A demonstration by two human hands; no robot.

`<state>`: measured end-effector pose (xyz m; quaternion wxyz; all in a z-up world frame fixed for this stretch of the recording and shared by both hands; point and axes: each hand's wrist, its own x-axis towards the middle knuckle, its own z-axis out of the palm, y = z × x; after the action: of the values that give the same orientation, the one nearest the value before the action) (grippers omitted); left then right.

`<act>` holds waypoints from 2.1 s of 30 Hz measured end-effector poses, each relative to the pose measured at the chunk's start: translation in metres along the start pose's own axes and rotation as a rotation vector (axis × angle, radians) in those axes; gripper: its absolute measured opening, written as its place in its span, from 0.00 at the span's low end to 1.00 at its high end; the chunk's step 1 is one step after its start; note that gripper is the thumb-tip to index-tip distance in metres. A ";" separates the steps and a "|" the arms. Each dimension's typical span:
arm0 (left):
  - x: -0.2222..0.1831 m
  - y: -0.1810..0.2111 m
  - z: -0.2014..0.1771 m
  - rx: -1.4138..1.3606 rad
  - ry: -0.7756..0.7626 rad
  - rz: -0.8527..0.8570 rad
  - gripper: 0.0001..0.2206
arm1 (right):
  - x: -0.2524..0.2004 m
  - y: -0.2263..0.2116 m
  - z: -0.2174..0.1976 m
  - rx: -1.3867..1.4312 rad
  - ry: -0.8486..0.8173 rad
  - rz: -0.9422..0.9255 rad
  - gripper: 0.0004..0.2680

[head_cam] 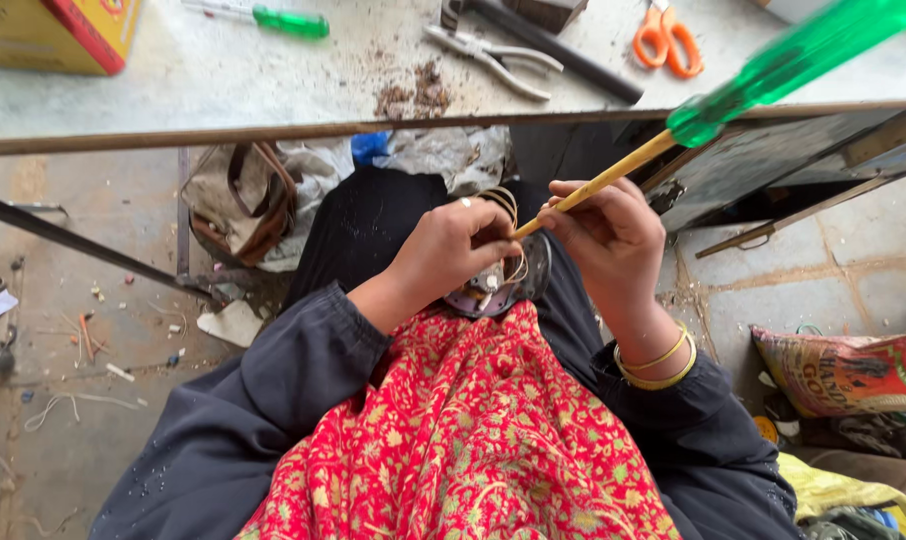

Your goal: The person sits on the floor and repairs a small electrical component, likely a fan capacitor, using a screwdriver and pliers. They adjust internal wires and connections while holding the component on their lap.

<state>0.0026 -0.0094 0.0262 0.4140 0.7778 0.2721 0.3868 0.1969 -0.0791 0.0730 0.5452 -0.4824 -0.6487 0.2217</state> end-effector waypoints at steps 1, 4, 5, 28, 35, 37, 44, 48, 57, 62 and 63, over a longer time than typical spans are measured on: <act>0.000 -0.002 -0.001 -0.005 -0.011 -0.002 0.09 | 0.000 0.001 0.000 0.039 0.008 0.015 0.10; 0.001 -0.012 -0.002 -0.050 -0.070 -0.053 0.09 | -0.001 0.003 -0.002 0.152 -0.027 0.037 0.12; 0.001 -0.014 -0.001 -0.034 -0.059 -0.013 0.09 | -0.001 0.003 -0.003 0.177 -0.041 0.057 0.12; 0.001 -0.046 0.008 0.239 -0.110 0.090 0.11 | 0.003 0.011 0.000 0.188 -0.129 0.049 0.10; -0.001 -0.051 0.008 0.189 -0.113 0.070 0.09 | 0.009 -0.010 -0.032 0.248 0.022 0.001 0.10; -0.001 -0.050 0.008 0.225 -0.086 0.077 0.08 | 0.011 -0.017 -0.043 0.333 0.070 -0.032 0.09; -0.003 -0.046 0.009 0.355 -0.045 0.142 0.07 | 0.013 -0.026 -0.057 0.336 0.185 -0.038 0.09; -0.002 -0.043 0.007 0.354 -0.046 0.123 0.09 | 0.013 -0.025 -0.059 0.319 0.187 -0.048 0.09; -0.002 -0.042 0.004 0.341 -0.090 0.100 0.06 | 0.015 -0.023 -0.073 0.326 0.233 -0.111 0.09; -0.004 -0.038 0.005 0.354 -0.046 0.067 0.06 | 0.016 -0.026 -0.077 0.323 0.241 -0.128 0.08; -0.004 -0.038 0.005 0.355 -0.048 0.064 0.06 | 0.015 -0.026 -0.078 0.325 0.240 -0.128 0.08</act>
<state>0.0006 0.0042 -0.0093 0.2642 0.8559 0.3011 0.3270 0.2597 -0.0959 0.1260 0.7022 -0.3690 -0.5641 0.2292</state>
